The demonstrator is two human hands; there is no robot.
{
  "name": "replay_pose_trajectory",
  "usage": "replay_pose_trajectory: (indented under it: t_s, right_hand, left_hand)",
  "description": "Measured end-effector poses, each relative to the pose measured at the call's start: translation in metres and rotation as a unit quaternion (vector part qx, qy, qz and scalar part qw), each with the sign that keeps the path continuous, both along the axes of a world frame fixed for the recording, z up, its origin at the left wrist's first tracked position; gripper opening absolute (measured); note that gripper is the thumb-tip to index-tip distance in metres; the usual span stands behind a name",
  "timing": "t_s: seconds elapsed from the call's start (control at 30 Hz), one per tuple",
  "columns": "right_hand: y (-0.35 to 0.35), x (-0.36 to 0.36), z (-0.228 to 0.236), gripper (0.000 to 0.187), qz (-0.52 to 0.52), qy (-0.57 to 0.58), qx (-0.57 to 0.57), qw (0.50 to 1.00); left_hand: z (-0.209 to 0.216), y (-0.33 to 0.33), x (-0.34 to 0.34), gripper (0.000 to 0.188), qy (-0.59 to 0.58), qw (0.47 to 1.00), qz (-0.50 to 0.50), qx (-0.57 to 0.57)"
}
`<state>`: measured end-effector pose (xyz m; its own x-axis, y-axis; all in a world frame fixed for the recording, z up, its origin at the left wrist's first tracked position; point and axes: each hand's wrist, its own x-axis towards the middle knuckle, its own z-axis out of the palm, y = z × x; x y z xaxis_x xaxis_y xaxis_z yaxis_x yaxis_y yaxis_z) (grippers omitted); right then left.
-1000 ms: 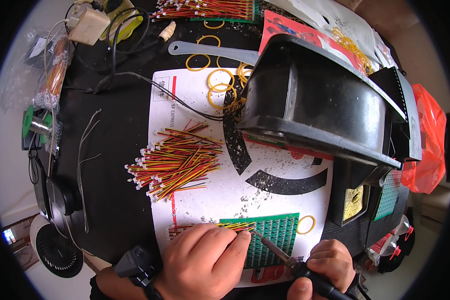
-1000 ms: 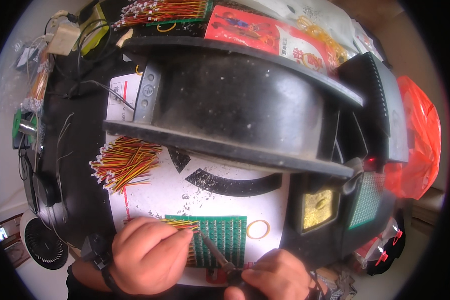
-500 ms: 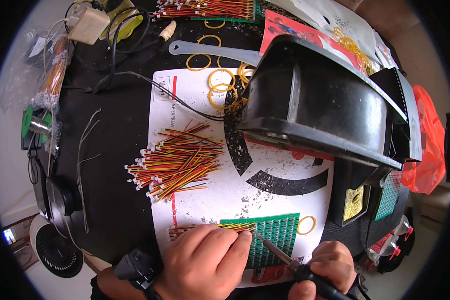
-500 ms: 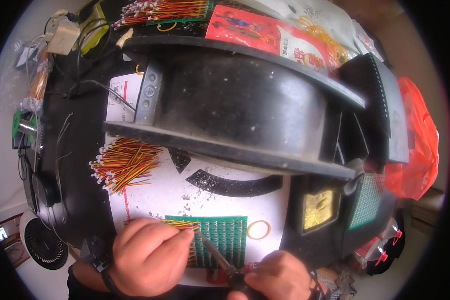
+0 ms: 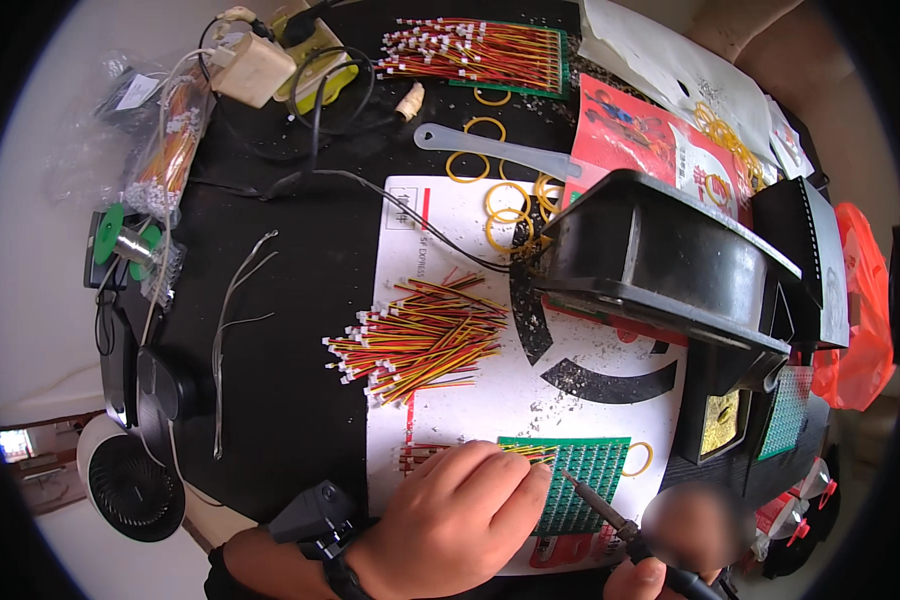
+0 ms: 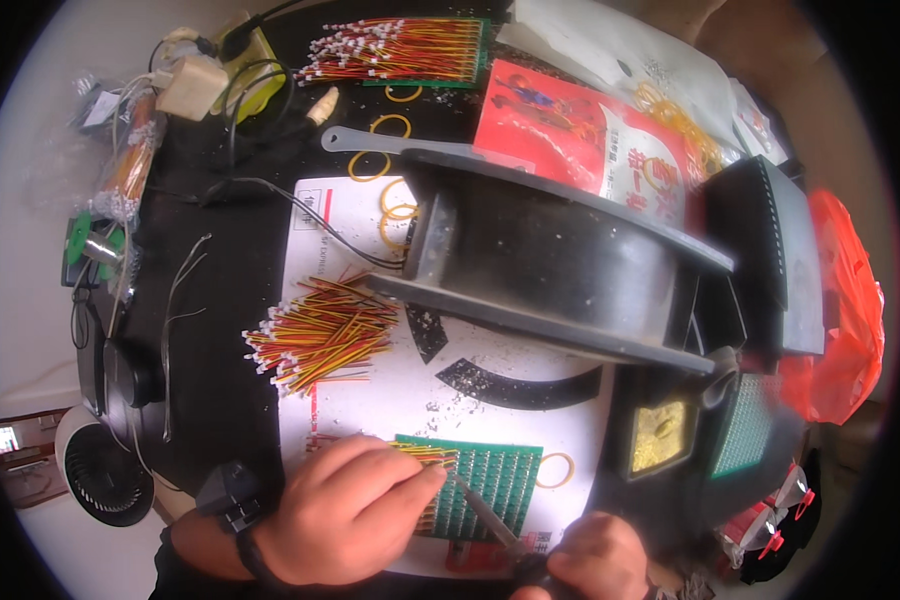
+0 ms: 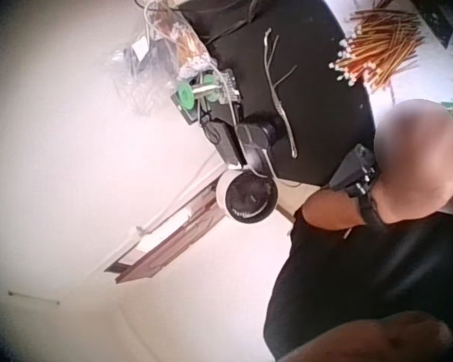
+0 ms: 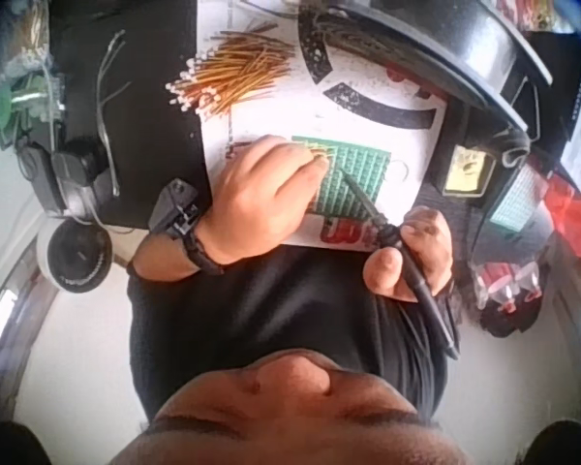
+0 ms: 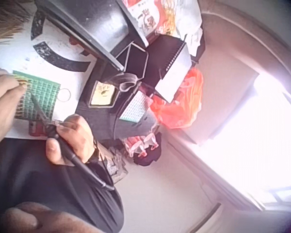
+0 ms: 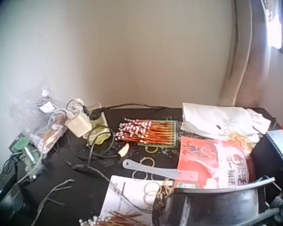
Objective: Soldering multiple colored wires onto a green printed circuit board.
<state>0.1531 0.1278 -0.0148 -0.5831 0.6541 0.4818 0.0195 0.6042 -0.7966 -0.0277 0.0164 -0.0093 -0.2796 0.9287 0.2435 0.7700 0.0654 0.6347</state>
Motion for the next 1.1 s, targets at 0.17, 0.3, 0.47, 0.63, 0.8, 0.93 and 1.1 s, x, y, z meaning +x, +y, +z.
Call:
replay_pose_trajectory:
  t_s: [0.17, 0.3, 0.47, 0.63, 0.8, 0.93, 1.1]
  right_hand:
    - [-0.005, 0.010, -0.006, 0.039, -0.069, -0.013, -0.002, 0.998]
    - [0.021, -0.007, 0.021, 0.024, 0.116, 0.013, 0.018, 0.993]
    - [0.021, -0.007, 0.023, 0.024, 0.111, 0.004, 0.021, 0.994]
    - [0.021, -0.007, 0.028, 0.024, 0.112, -0.004, 0.010, 0.994]
    - [0.021, -0.006, 0.031, 0.024, 0.124, -0.030, 0.001, 0.992]
    - [0.002, 0.003, 0.009, 0.029, 0.038, -0.023, -0.014, 0.999]
    - [-0.001, 0.007, 0.002, 0.036, -0.031, -0.017, -0.018, 0.999]
  left_hand:
    - [0.026, -0.011, -0.019, 0.019, 0.098, 0.975, 0.197, -0.008]
    - [0.021, -0.025, -0.038, 0.016, 0.094, 0.956, 0.261, -0.093]
    - [0.011, -0.026, -0.045, 0.015, 0.077, 0.967, 0.222, -0.101]
    - [0.015, -0.024, -0.044, 0.017, 0.074, 0.964, 0.234, -0.103]
    - [0.011, -0.025, -0.045, 0.017, 0.063, 0.962, 0.244, -0.109]
    - [0.009, -0.026, -0.046, 0.018, 0.030, 0.964, 0.242, -0.109]
    - [0.024, -0.022, -0.044, 0.018, 0.030, 0.965, 0.242, -0.095]
